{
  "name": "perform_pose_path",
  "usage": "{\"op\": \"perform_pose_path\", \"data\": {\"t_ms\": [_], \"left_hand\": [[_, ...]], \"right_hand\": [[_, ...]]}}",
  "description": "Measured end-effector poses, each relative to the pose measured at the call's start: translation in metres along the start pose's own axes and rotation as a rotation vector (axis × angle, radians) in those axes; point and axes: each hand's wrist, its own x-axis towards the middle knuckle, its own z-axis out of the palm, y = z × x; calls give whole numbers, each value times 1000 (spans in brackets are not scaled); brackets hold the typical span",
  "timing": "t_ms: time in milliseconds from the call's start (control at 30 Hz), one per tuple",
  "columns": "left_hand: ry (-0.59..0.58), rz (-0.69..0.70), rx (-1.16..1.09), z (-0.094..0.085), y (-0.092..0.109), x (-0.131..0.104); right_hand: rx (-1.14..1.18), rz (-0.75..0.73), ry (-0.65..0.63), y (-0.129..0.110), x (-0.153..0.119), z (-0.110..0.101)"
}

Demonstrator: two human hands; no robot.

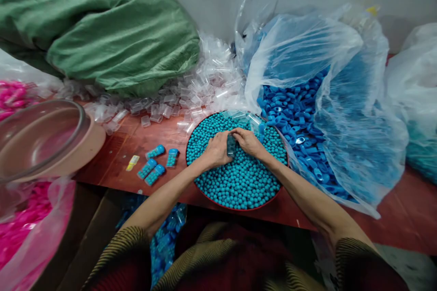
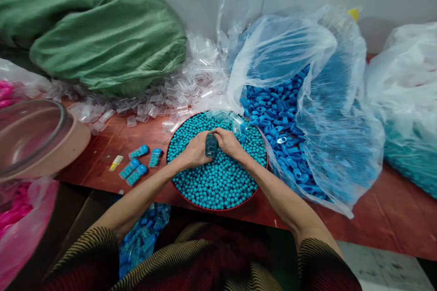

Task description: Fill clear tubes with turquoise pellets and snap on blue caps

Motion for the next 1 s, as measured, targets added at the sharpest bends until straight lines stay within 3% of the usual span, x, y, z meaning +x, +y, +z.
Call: {"op": "perform_pose_path", "data": {"t_ms": [200,300,400,467,600,733,1000], "left_hand": [[-65,-41,142,3,9,11],[1,-17,164,7,13,16],[93,-30,171,-1,13,7],[105,-64,191,-13,10,-9],[-29,-123,273,-31,-1,-51],[-103,-179,326,-29,-5,-66],[-122,-260,161,-15,-2,-40]], "right_hand": [[-284,-49,12,0,-7,9],[-381,-50,39,-7,-14,5],[-423,-110,89,-20,-39,-2],[-461,-260,28,-30,-65,-6],[-555,-534,-249,-41,-108,-2],[-612,-440,-282,-34,-105,7],[-515,-123,-35,2,-64,13]]}}
